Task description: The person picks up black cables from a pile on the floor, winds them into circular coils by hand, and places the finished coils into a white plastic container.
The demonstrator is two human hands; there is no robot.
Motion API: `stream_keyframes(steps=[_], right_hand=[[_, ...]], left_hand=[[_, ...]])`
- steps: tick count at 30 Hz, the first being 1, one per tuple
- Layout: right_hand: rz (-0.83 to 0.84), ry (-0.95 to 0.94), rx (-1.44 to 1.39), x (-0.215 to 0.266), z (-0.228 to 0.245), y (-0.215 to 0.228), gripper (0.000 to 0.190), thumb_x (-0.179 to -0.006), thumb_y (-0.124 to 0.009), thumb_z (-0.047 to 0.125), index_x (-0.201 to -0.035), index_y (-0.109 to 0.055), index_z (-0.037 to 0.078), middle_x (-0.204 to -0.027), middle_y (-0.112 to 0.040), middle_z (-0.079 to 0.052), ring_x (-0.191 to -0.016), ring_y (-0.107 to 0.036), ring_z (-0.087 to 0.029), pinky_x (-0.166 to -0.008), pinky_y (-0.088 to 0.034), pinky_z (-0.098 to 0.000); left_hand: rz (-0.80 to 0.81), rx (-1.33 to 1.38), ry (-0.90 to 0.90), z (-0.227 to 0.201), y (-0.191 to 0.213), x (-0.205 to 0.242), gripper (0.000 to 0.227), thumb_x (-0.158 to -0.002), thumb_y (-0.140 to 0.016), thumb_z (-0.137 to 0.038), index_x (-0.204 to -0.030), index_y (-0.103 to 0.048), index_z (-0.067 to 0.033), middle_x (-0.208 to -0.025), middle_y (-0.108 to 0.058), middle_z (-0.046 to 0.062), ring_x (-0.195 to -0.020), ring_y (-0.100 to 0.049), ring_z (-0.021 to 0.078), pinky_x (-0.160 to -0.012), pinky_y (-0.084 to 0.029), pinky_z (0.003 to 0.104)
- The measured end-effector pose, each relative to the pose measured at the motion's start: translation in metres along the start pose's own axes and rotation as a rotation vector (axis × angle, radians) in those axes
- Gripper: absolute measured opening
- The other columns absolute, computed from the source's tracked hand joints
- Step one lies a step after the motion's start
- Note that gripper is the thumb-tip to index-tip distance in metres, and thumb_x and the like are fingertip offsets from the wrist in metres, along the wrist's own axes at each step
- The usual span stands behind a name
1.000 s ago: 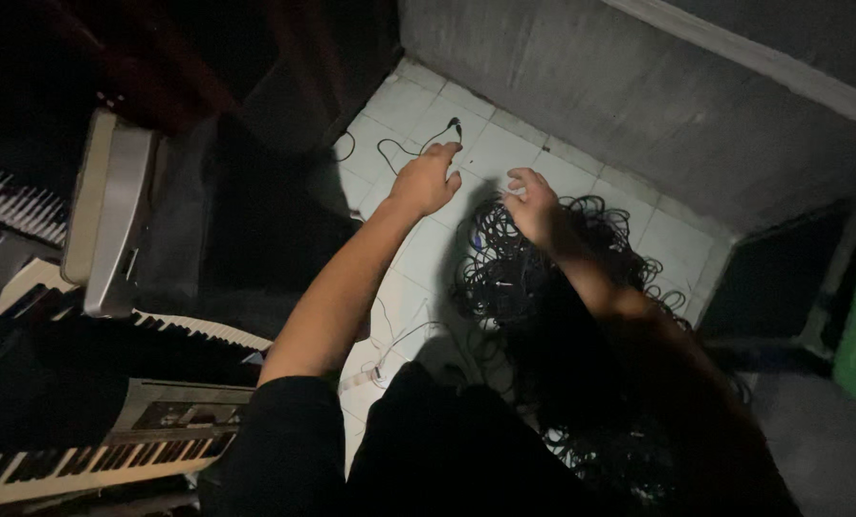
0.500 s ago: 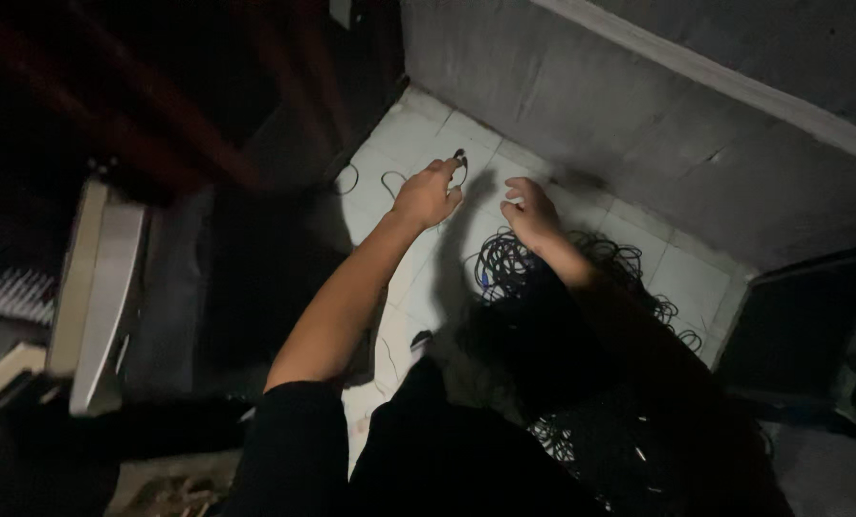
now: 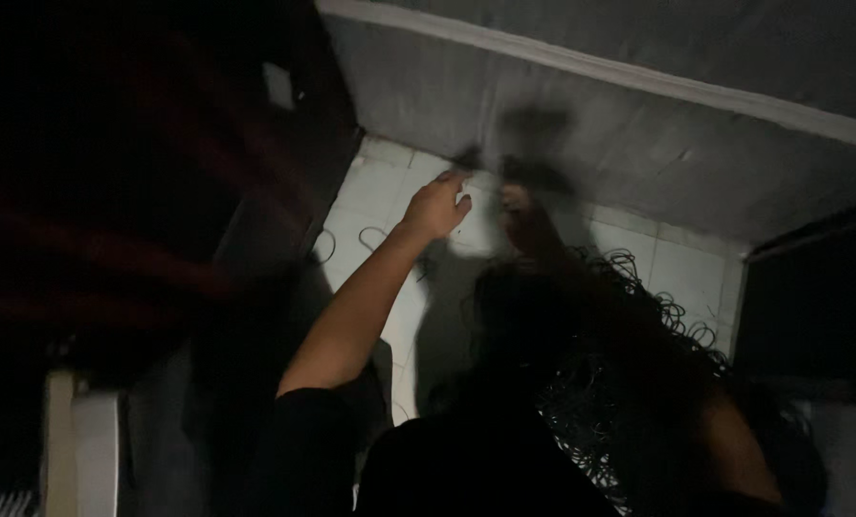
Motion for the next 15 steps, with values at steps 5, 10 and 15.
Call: stream_keyframes(steps=[5, 10, 15], right_hand=[[0.231, -0.534, 0.11, 0.002, -0.067, 0.016, 0.015, -0.101, -0.061, 0.013, -0.11, -0.066, 0.001, -0.111, -0.066, -0.019, -0.103, -0.064, -0.033, -0.09, -0.054, -0.0418], [-0.013, -0.85, -0.201, -0.038, -0.103, 0.067, 0.024, -0.099, -0.061, 0.014, -0.119, -0.066, 0.001, -0.115, -0.069, -0.014, -0.104, -0.067, -0.027, -0.089, -0.055, -0.04], [-0.05, -0.977, -0.042, -0.044, -0.137, 0.105, 0.043, -0.095, -0.064, 0.017, -0.135, -0.057, 0.006, -0.126, -0.065, -0.014, -0.113, -0.063, -0.029, -0.094, -0.051, -0.0393]], left_hand=[[0.098, 0.0, -0.16, 0.011, -0.038, -0.084, 0.059, -0.09, -0.065, -0.025, -0.143, -0.052, -0.0058, -0.114, -0.071, 0.016, -0.103, -0.07, 0.0315, -0.09, -0.055, 0.042], [0.26, 0.696, -0.029, 0.027, -0.087, -0.196, 0.049, -0.115, -0.057, -0.034, -0.134, -0.067, 0.0099, -0.119, -0.061, 0.036, -0.095, -0.059, 0.0328, -0.085, -0.053, 0.045], [0.167, -0.459, -0.639, -0.019, -0.12, -0.265, 0.04, -0.111, -0.051, -0.029, -0.146, -0.056, -0.0105, -0.149, -0.058, 0.011, -0.133, -0.059, 0.0298, -0.111, -0.051, 0.043]])
Point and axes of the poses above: each hand's wrist, its own x-axis away from the middle knuckle, its own y-axis out of the back of the hand, z = x × y, the point moved 3 cm from there along -x, towards the middle knuckle
